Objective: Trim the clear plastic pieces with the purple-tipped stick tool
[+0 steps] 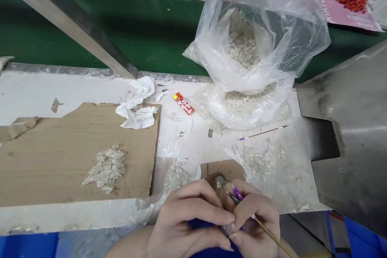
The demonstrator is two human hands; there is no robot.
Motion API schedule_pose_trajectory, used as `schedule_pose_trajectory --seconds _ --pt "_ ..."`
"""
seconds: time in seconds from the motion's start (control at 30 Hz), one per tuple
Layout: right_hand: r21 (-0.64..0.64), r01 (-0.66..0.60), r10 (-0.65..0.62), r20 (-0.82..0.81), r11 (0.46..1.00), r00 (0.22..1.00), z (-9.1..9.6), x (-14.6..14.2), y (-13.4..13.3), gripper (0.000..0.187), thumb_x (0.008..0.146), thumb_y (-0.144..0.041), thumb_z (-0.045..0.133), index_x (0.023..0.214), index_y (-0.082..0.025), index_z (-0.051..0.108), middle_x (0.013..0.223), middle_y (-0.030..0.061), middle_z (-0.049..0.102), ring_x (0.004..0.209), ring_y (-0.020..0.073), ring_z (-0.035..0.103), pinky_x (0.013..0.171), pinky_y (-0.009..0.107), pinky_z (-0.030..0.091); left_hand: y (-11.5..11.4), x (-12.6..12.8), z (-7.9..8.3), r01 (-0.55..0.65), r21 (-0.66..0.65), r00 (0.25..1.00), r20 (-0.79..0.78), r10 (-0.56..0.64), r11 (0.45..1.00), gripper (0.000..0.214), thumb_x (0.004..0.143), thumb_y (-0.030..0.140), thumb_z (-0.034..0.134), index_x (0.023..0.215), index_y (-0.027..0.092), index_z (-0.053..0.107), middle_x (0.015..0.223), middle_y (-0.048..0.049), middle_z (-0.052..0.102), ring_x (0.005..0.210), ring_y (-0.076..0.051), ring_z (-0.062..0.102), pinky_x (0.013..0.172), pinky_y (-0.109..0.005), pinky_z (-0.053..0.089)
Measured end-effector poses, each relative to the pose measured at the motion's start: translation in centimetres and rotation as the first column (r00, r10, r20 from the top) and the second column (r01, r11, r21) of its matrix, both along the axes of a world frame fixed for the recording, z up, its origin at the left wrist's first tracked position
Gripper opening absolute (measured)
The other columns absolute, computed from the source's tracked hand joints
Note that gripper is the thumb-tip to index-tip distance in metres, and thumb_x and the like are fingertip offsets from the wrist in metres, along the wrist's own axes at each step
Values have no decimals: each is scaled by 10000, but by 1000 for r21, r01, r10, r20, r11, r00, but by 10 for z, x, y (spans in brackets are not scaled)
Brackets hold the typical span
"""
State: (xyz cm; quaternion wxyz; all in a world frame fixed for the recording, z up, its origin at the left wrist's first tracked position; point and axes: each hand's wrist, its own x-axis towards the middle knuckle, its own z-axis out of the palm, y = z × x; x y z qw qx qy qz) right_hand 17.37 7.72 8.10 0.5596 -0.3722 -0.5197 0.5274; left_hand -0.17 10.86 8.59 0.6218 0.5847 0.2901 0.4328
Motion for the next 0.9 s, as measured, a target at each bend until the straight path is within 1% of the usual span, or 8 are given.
schedule_pose_trajectory --seconds 0.07,0.13,0.23,0.3,0.4,0.53,0.7,0.9 --pt "2 35 -35 117 999 993 -3 10 -1 109 984 -273 739 882 -273 700 702 -24 600 552 134 511 500 251 415 0 -4 -2 -8 1 996 -85 8 1000 222 921 332 874 1137 283 859 923 -47 830 745 -182 813 693 -224 674" --pt "15 145 -141 347 989 927 -9 29 -3 110 985 -219 719 893 -279 727 747 -1 657 616 161 609 524 260 469 2 -12 -6 -63 24 970 -233 67 998 309 939 387 847 1235 301 822 1058 -62 835 864 -214 825 784 -256 685" --pt "94 364 -337 639 927 692 -24 65 -6 150 955 -144 731 895 -278 767 748 6 704 663 185 663 555 274 507 19 -27 -19 -79 157 865 -479 146 984 331 1016 451 739 1297 282 777 1123 -78 818 971 -253 817 877 -312 677" --pt "130 419 -388 682 898 620 -35 85 -9 177 935 -99 735 918 -266 791 728 4 699 635 181 642 531 276 470 38 -33 -31 93 279 771 -628 108 956 288 1077 411 652 1260 224 772 1077 -86 815 900 -243 814 827 -314 680" --pt "162 469 -439 691 868 574 -49 97 -15 162 955 -110 732 957 -251 811 801 26 729 698 194 653 599 303 471 69 -26 -49 322 457 583 -786 207 829 246 1103 272 561 1189 153 759 1055 -110 809 900 -259 804 774 -344 681" --pt "135 454 -425 647 881 633 -58 80 -27 242 1107 -250 556 1149 -256 794 800 14 704 665 181 623 644 317 497 95 7 -65 469 458 492 -845 208 755 182 1009 74 617 1106 140 755 1135 -126 800 994 -282 763 842 -387 662" --pt "43 322 -286 578 946 764 -72 44 -37 381 1163 -414 364 1409 -282 623 810 4 701 605 175 615 540 287 522 106 40 -79 586 440 379 -891 250 680 382 945 -129 485 1115 102 738 1138 -153 780 1028 -276 721 783 -329 606" --pt "54 196 -185 633 979 751 -83 37 -45 167 1068 -186 544 1111 -274 680 735 -16 662 567 167 627 534 266 530 107 42 -90 658 491 377 -871 316 571 395 969 -142 413 1097 47 736 1025 -169 771 971 -284 717 719 -322 569"
